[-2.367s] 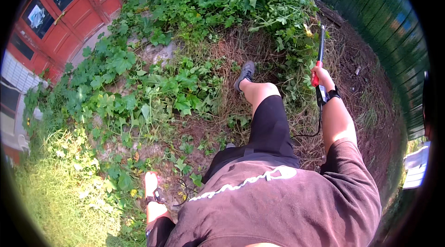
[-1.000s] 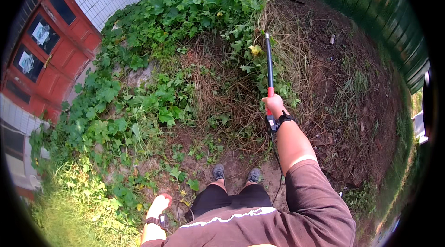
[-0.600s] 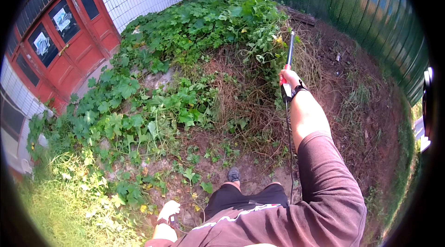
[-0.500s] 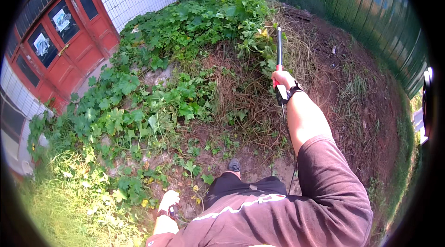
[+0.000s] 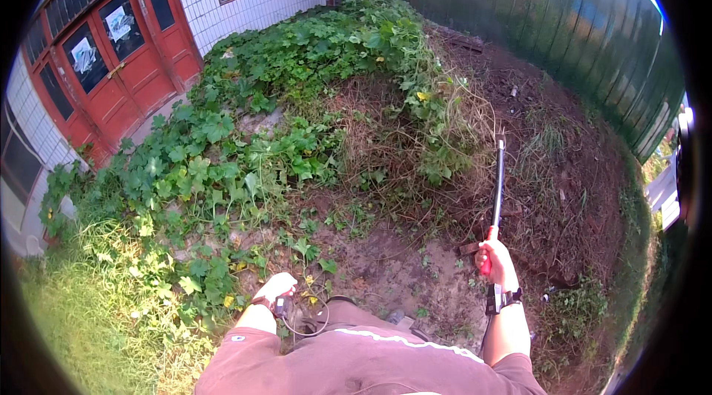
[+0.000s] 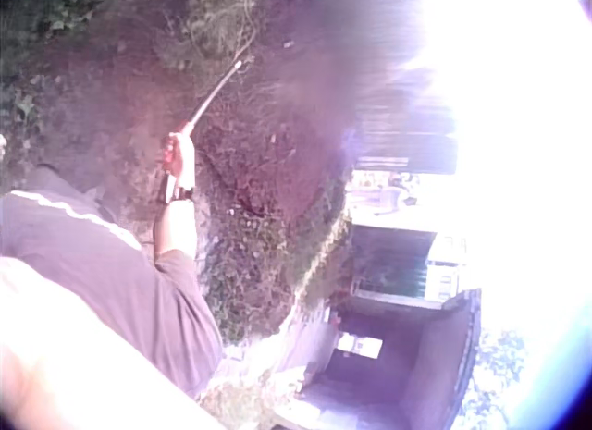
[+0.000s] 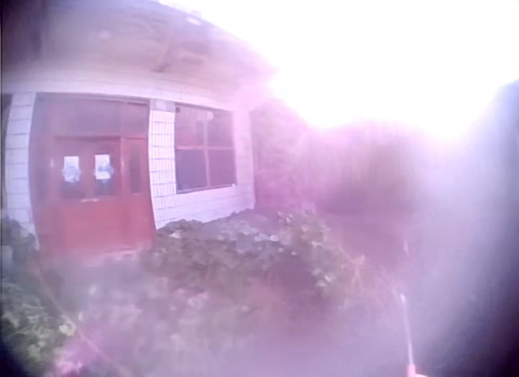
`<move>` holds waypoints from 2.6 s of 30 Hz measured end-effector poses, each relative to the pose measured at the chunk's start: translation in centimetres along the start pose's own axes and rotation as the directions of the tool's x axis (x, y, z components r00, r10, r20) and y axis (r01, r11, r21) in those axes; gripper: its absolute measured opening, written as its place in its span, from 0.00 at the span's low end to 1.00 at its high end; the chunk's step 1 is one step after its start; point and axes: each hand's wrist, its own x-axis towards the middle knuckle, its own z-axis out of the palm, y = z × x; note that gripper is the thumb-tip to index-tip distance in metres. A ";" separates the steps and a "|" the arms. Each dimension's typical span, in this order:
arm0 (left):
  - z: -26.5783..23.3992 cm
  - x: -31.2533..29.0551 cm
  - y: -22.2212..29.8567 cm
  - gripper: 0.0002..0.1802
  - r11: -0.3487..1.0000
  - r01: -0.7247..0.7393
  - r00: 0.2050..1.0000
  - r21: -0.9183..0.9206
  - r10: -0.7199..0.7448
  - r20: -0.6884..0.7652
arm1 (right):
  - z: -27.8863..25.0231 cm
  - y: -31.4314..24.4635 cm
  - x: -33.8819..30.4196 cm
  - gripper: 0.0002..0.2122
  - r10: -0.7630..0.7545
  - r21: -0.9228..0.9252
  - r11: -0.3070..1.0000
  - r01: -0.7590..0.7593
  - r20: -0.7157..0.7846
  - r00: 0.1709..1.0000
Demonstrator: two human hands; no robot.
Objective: The person uses a long-handled hook tool to pick up a plastic bottle and move vines and overgrown vegetation in an outdoor yard area.
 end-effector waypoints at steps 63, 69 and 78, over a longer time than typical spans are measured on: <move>-15.6 53.7 43.0 0.09 0.757 0.530 0.840 0.383 -0.406 -0.359 | 4.8 -42.6 49.4 0.09 -0.599 -0.380 0.770 0.513 -0.708 0.375; -9.9 40.7 34.8 0.10 0.605 0.790 0.507 -0.097 -0.735 -0.450 | 2.7 -55.8 76.5 0.07 -0.652 -0.081 0.538 0.839 -0.671 0.353; 5.9 42.7 44.3 0.09 0.775 0.626 0.626 -0.080 -0.561 -0.541 | 47.2 -33.6 109.7 0.06 0.245 0.205 0.929 -0.308 0.283 0.927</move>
